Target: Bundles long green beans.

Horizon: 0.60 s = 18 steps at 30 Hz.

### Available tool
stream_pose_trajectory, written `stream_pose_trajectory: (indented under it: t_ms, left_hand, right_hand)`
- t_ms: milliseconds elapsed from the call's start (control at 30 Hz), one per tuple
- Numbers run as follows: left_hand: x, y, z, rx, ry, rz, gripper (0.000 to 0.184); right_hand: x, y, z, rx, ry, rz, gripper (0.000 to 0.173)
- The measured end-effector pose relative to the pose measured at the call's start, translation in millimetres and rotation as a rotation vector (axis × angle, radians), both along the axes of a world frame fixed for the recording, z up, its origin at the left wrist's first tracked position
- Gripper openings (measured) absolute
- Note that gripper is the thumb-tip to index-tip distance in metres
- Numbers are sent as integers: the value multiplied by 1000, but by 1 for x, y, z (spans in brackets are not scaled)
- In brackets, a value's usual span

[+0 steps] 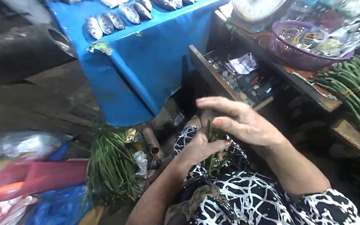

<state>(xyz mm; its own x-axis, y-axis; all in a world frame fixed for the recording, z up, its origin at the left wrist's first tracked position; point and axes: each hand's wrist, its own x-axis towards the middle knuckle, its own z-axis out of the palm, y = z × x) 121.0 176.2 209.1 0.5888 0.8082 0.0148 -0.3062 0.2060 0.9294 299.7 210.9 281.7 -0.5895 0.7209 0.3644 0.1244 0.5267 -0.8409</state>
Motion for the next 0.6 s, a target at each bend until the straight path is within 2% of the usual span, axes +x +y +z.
stream_pose_trajectory:
  t_ms: [100, 200, 333, 433, 533, 600]
  left_hand:
    - [1, 0, 6, 44, 20, 38, 19]
    - [1, -1, 20, 68, 116, 129, 24]
    - [0, 1, 37, 79, 148, 204, 26]
    - [-4, -7, 44, 83, 261, 271, 28]
    - [3, -6, 39, 80, 112, 339, 18]
    - [-4, -12, 37, 90, 76, 330, 35]
  right_hand:
    - [-3, -1, 9, 163, -74, -36, 44]
    - [-9, -1, 9, 199, -236, 86, 38]
    - [-9, 0, 29, 320, -163, -76, 40]
    - [-27, -4, 14, 382, -268, -21, 38]
    - [-24, -4, 15, 347, -258, 14, 45]
    - [-29, -6, 11, 391, -260, -47, 55]
